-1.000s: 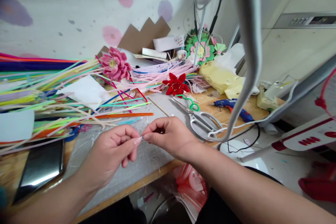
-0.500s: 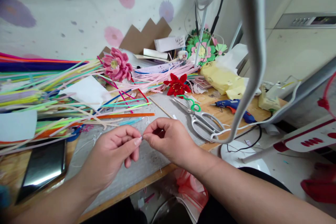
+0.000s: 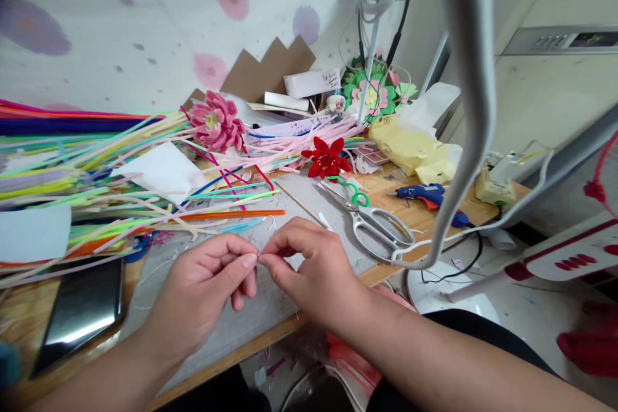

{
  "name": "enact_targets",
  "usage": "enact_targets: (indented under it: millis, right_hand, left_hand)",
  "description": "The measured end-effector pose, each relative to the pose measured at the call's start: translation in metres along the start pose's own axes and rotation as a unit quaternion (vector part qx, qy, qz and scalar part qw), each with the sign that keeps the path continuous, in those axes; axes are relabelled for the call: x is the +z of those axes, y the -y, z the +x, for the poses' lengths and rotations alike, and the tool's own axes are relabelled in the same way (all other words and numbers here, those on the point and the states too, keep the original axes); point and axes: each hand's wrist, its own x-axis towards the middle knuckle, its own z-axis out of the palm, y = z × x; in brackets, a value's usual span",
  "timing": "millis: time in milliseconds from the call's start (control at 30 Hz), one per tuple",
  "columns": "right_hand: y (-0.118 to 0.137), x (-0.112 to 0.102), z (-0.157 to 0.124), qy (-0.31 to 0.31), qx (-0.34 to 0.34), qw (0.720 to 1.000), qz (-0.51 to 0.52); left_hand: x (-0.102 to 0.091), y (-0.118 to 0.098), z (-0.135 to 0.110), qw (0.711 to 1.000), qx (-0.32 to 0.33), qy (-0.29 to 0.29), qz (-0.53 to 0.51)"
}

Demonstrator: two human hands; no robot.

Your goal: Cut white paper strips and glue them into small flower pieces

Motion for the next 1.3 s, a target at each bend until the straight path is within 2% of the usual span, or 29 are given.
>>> enact_targets:
  millis: [100,267,367,600,900,967,1033,1167,1233,1300]
  right_hand:
    - [0.002,-0.002,0.001,0.012,0.014,1.000,0.012]
    - [0.004,-0.004,0.002,0.028,0.089,0.994,0.051]
    - [0.002,-0.003,0.003,0.024,0.112,0.991,0.075]
    - [0.002,-0.001,0.002,0.037,0.103,0.993,0.050]
    - [0.006,0.002,-0.002,-0.007,0.086,0.996,0.001]
    - [0.003,0.002,-0.001,-0.009,0.116,0.993,0.025]
    - [-0.001,0.000,0.001,0.012,0.164,0.981,0.099]
    - [-0.009,-0.003,0.004,0.058,0.238,0.929,0.278]
    - [-0.009,-0.004,0.006,0.063,0.251,0.925,0.277]
    - [-0.007,-0.006,0.008,0.070,0.251,0.939,0.224]
  left_hand:
    - [0.000,-0.001,-0.001,1.000,0.000,0.000,-0.001]
    - [0.000,-0.001,-0.002,1.000,-0.003,0.003,0.001]
    - [0.000,-0.002,-0.002,1.000,0.004,0.008,0.003]
    - [0.001,-0.006,-0.002,1.000,-0.005,0.006,0.014]
    - [0.002,-0.002,-0.003,1.000,0.000,0.019,0.019]
    - [0.001,-0.001,-0.001,1.000,-0.002,0.014,0.019]
    - [0.000,0.000,0.001,1.000,-0.007,0.009,0.020]
    - [-0.002,0.002,0.003,1.000,-0.021,0.014,0.016]
    - [-0.003,0.003,0.004,0.999,-0.025,0.017,0.018]
    - [-0.003,0.003,0.004,0.999,-0.023,0.021,0.023]
